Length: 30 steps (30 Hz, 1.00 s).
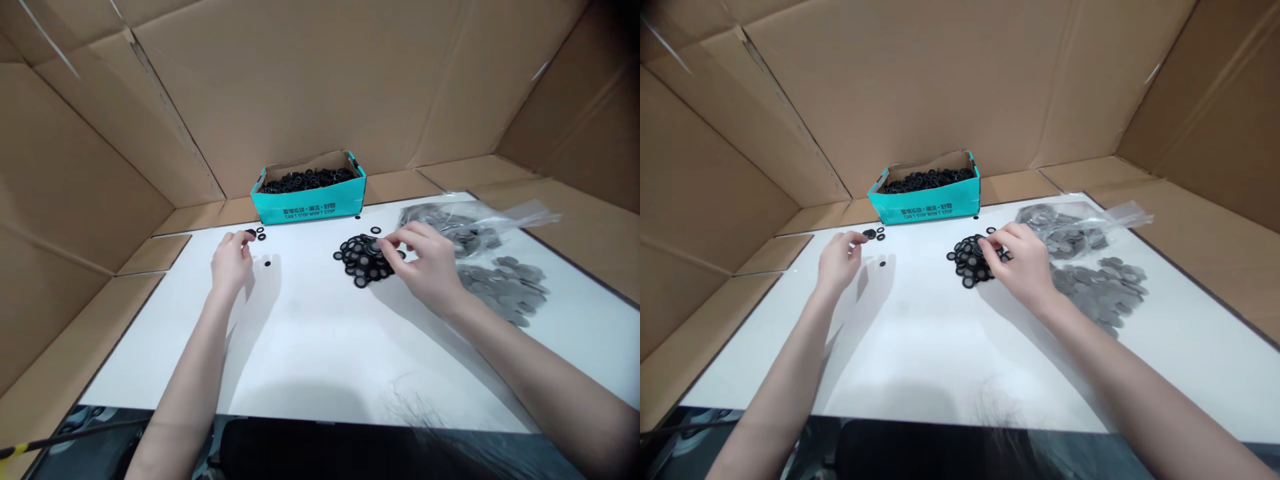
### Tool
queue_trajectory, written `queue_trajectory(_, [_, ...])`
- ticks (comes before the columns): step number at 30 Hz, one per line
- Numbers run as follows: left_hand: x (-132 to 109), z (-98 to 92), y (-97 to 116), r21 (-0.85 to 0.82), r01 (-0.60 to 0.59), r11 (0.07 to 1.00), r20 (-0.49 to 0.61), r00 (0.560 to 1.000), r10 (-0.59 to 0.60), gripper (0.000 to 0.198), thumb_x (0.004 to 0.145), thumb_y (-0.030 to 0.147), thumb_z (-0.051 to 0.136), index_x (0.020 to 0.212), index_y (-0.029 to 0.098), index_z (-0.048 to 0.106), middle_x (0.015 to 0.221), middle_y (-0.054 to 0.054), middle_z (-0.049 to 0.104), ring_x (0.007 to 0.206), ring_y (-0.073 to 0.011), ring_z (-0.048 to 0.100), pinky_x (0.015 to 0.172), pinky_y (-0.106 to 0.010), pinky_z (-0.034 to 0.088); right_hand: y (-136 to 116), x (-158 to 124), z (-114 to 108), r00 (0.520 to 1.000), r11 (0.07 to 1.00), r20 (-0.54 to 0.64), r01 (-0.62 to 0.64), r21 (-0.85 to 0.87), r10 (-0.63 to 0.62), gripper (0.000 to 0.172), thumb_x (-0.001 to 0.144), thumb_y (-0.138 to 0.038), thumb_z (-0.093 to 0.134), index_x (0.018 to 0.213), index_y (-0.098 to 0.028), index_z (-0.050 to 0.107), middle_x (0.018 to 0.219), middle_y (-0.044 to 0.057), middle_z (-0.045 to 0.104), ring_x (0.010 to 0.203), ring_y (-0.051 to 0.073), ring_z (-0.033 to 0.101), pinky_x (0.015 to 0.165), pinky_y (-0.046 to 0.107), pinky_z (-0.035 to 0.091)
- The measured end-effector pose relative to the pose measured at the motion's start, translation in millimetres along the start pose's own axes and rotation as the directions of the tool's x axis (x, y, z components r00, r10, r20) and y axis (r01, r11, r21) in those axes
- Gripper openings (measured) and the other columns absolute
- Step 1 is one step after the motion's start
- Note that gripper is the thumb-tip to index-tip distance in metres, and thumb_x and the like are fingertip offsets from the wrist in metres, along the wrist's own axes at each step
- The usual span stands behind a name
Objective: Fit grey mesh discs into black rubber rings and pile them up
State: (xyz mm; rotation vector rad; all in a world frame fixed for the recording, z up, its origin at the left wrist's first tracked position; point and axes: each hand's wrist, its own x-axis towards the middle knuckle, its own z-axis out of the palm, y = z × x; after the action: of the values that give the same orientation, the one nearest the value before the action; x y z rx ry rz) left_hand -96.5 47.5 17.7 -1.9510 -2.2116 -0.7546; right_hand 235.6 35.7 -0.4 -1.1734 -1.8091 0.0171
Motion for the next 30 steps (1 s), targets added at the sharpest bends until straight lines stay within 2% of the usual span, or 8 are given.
queue_trajectory(4, [8,-12.4,-24,0.247,0.124,0.961,0.200,0.964,-0.176,0.031,0.091,0.020,0.043,0.112,0.025,0.066,0.115,-0.010,0.066,0.108,-0.0303,0.062,0.084,-0.040,0.050,5,7,-10,0.998,0.999,-0.060,-0.033,-0.016,0.032,0.030,0.092,-0.034,0.053,0.063,-0.024,0.051,0.067,0.004,0.056,0.065,0.020,0.052,0.066,0.035,0.041])
queue_trajectory(7, [12,-17.2,-39,0.297,0.176,0.938,0.236,0.939,-0.251,0.031,0.090,0.026,0.048,0.116,0.025,0.065,0.117,-0.011,0.065,0.110,-0.0324,0.062,0.083,-0.041,0.050,13,10,-15,0.998,0.999,-0.055,-0.026,-0.034,0.024,0.026,0.091,-0.030,0.052,0.066,-0.024,0.051,0.066,0.003,0.054,0.063,0.020,0.051,0.065,0.035,0.039])
queue_trajectory(11, [16,-15.2,-54,0.333,0.228,0.915,0.270,0.906,-0.325,0.033,0.086,0.033,0.055,0.117,0.026,0.064,0.119,-0.011,0.063,0.107,-0.0325,0.063,0.080,-0.039,0.051,21,13,-23,0.999,0.998,0.036,-0.012,-0.061,0.014,0.015,0.089,-0.027,0.052,0.074,-0.024,0.055,0.071,0.005,0.060,0.071,0.023,0.057,0.065,0.035,0.040])
queue_trajectory(15, [18,-9.2,-62,0.352,0.258,0.900,0.295,0.882,-0.368,0.035,0.084,0.035,0.057,0.117,0.027,0.065,0.121,-0.010,0.062,0.104,-0.0298,0.065,0.081,-0.036,0.052,28,11,-44,0.997,0.992,0.064,-0.029,-0.121,0.037,0.008,0.082,-0.028,0.053,0.077,-0.023,0.057,0.078,0.007,0.065,0.076,0.024,0.060,0.064,0.034,0.041])
queue_trajectory(21, [18,-5.8,-63,0.349,0.297,0.889,0.286,0.869,-0.403,0.036,0.085,0.040,0.055,0.117,0.027,0.065,0.125,-0.012,0.058,0.104,-0.0320,0.065,0.084,-0.040,0.052,54,-17,-73,0.963,0.937,0.186,-0.129,-0.324,0.196,0.013,0.077,-0.033,0.055,0.077,-0.022,0.062,0.078,0.005,0.068,0.075,0.023,0.062,0.065,0.033,0.042])
queue_trajectory(26, [17,-4.8,-64,0.347,0.315,0.883,0.265,0.871,-0.414,0.034,0.086,0.038,0.054,0.117,0.027,0.066,0.125,-0.014,0.057,0.104,-0.0342,0.066,0.084,-0.042,0.052,66,-40,-74,0.935,0.813,0.178,-0.161,-0.559,0.308,0.022,0.082,-0.039,0.055,0.088,-0.023,0.069,0.094,0.007,0.072,0.092,0.029,0.061,0.065,0.036,0.043])
queue_trajectory(30, [17,-2.8,-67,0.333,0.311,0.890,0.248,0.882,-0.401,0.032,0.086,0.033,0.056,0.116,0.028,0.067,0.124,-0.013,0.058,0.104,-0.0332,0.066,0.084,-0.041,0.052,61,-43,-69,0.871,0.737,0.275,-0.136,-0.662,0.407,0.029,0.088,-0.041,0.055,0.101,-0.021,0.072,0.103,0.010,0.073,0.098,0.032,0.061,0.070,0.039,0.046])
